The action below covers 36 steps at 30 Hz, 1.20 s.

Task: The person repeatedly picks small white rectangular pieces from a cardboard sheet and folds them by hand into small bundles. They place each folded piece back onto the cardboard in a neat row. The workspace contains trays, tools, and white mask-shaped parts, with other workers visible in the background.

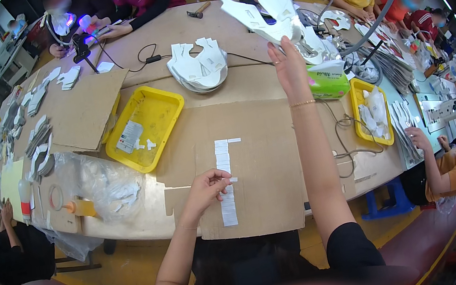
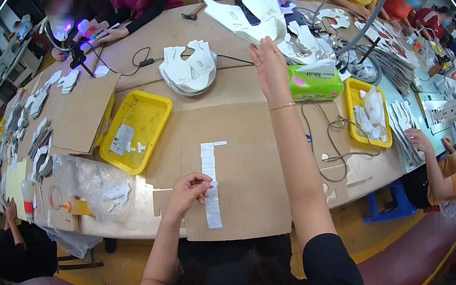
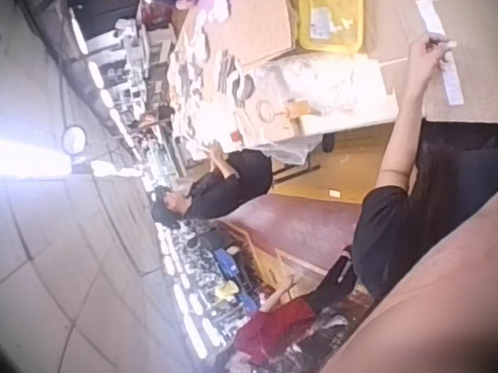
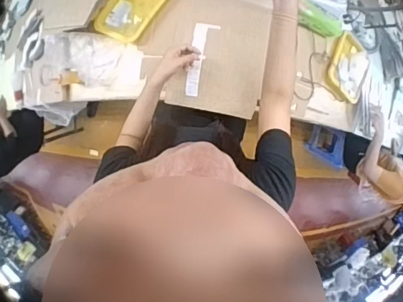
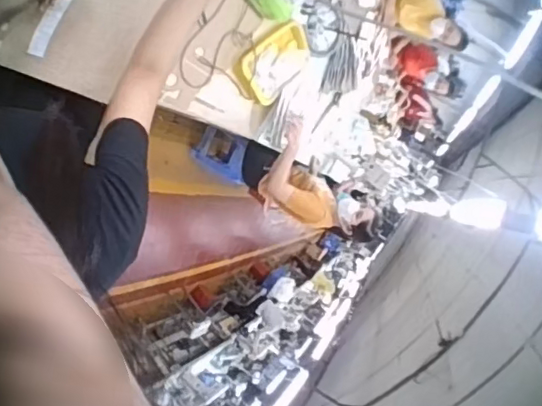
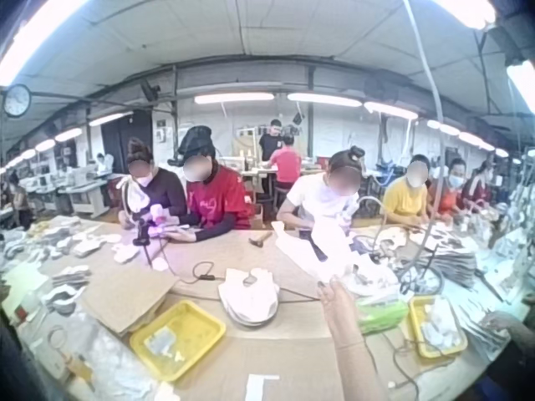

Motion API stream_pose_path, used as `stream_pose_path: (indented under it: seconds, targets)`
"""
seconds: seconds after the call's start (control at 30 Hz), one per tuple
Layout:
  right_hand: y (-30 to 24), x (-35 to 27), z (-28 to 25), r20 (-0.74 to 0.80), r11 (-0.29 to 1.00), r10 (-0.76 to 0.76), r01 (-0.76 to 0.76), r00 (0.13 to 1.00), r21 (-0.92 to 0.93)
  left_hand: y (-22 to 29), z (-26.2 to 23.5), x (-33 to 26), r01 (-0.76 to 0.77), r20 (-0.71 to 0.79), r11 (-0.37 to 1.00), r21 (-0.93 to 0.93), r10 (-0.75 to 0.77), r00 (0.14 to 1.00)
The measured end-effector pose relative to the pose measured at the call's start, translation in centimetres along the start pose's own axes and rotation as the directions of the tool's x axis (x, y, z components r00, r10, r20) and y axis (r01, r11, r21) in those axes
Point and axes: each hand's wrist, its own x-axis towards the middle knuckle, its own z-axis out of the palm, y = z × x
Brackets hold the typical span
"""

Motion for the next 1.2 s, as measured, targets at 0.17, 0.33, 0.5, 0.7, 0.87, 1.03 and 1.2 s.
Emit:
stream_pose_path:
  seconds: [0.17,0.33,0.5,0.7,0.87,1.03,1.2]
  targets:
    - [2.7,-1.8,-0.5,-0.042,0.952,0.233,-0.237,0.972,-0.196,0.0,-0.3,-0.1,-0.008,0.004,1.000,-0.002,0.008,1.000]
    - [4.6,-12.2,-3.8,0.208,0.755,0.601,-0.462,0.772,-0.466,-0.3,-0.3,0.2,0.007,0.010,1.000,-0.007,-0.007,1.000]
    - [3.1,-19.8,-5.3,0.259,0.619,0.701,-0.386,0.664,-0.684,-0.1,0.3,0.2,0.007,0.031,1.000,-0.028,-0.006,1.000]
    - [2.0,-23.9,-5.4,0.207,0.674,0.668,-0.463,0.715,-0.575,0.7,1.6,-0.4,-0.020,0.070,0.999,-0.030,0.022,0.997]
    - [2.2,-25.0,-5.1,0.202,0.707,0.688,-0.582,0.697,-0.402,1.2,2.0,-1.2,-0.053,0.067,0.997,-0.059,0.057,0.996]
    - [2.7,-25.8,-5.1,0.226,0.728,0.683,-0.622,0.694,-0.289,1.3,2.3,-1.6,-0.069,0.029,0.995,-0.077,0.071,0.997]
    - [2.7,-26.0,-5.4,0.274,0.727,0.684,-0.600,0.676,-0.334,1.9,2.4,-2.1,-0.074,0.046,0.997,-0.026,0.075,0.996]
